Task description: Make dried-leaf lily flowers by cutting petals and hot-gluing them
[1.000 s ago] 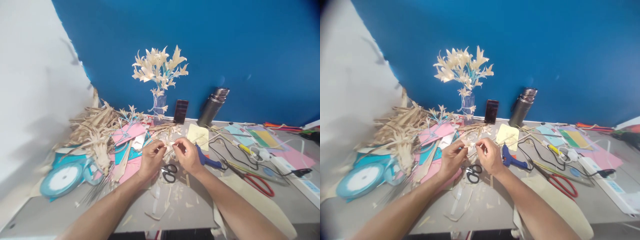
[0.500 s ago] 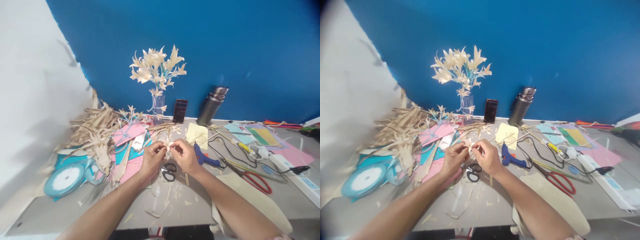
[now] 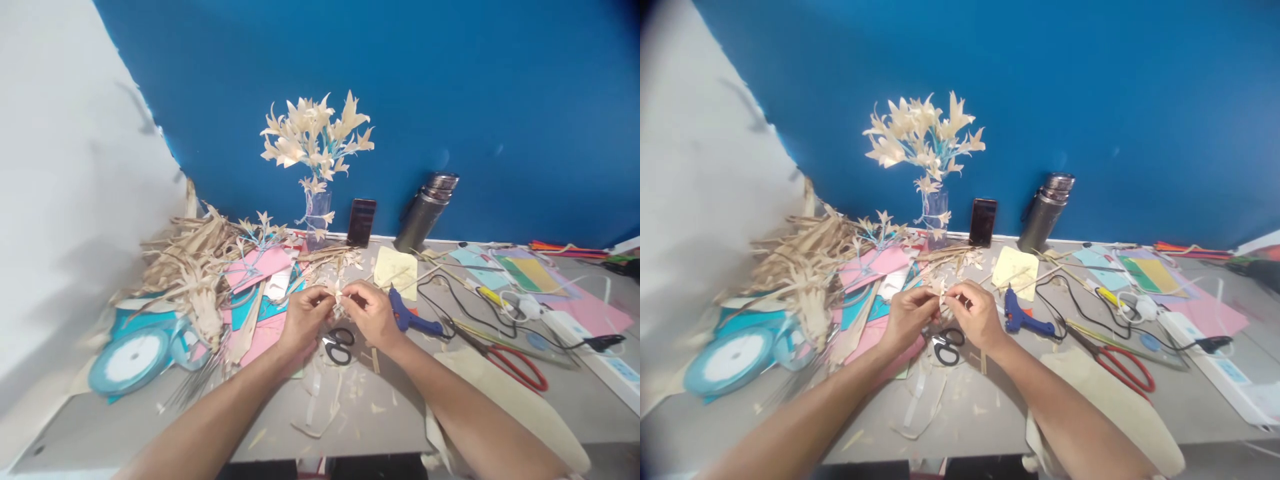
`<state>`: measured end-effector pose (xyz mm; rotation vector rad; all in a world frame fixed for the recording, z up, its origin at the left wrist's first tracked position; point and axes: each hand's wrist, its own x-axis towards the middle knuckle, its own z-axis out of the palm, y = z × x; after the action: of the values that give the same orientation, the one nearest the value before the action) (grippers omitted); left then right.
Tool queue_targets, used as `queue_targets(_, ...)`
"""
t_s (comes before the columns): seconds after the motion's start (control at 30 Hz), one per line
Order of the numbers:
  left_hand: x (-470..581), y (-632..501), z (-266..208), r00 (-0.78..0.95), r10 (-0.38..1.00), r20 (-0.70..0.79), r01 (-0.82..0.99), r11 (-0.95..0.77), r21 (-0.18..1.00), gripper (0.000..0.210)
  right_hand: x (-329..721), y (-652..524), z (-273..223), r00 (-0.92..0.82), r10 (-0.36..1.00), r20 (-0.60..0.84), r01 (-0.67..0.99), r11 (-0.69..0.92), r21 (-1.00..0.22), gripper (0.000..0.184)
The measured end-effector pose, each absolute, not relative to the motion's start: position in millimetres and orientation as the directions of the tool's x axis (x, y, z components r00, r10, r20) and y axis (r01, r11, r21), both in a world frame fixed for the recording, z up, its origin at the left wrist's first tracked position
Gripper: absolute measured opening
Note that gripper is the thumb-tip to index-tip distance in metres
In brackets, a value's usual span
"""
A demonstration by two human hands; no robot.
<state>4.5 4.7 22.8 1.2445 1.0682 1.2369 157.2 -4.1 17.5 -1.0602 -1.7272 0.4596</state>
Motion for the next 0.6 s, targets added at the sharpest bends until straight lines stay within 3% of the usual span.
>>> queue_targets(0.1, 2.8, 7.7, 21.9, 0.078, 0.997, -0.006, -0.107, 0.015, 0.994, 0.019, 156.2, -3.2, 18.7, -0.014, 0.921, 0.388, 0.274, 0.377, -0.885, 0.01)
queue_targets(0.17, 1.4, 10.3, 20.5, 0.097, 0.993, -0.063, -0.137, 0.076, 0.988, 0.023, 155.5, -1.0, 19.0, 0.018, 0.978, 0.21, 0.077, 0.208, -0.975, 0.018)
queue_targets(0.3, 0.2, 14.6, 16.8, 0.186, 0.97, -0.159, -0.306, 0.211, 0.928, 0.031, 154.2, 4.3, 18.6, -0.033, 0.999, -0.026, -0.294, -0.034, -0.955, 0.031)
queue_targets(0.43, 1.3, 14.3, 16.3, 0.27, 0.94, -0.209, -0.456, 0.316, 0.832, 0.035, 153.2, 4.9, 15.9, -0.057, 0.994, -0.091, -0.376, -0.106, -0.921, 0.032)
queue_targets(0.6, 2.7, 12.1, 17.2, 0.309, 0.922, -0.232, -0.494, 0.364, 0.79, 0.031, 151.7, 2.8, 9.5, -0.013, 0.997, -0.081, -0.354, -0.08, -0.932, 0.032)
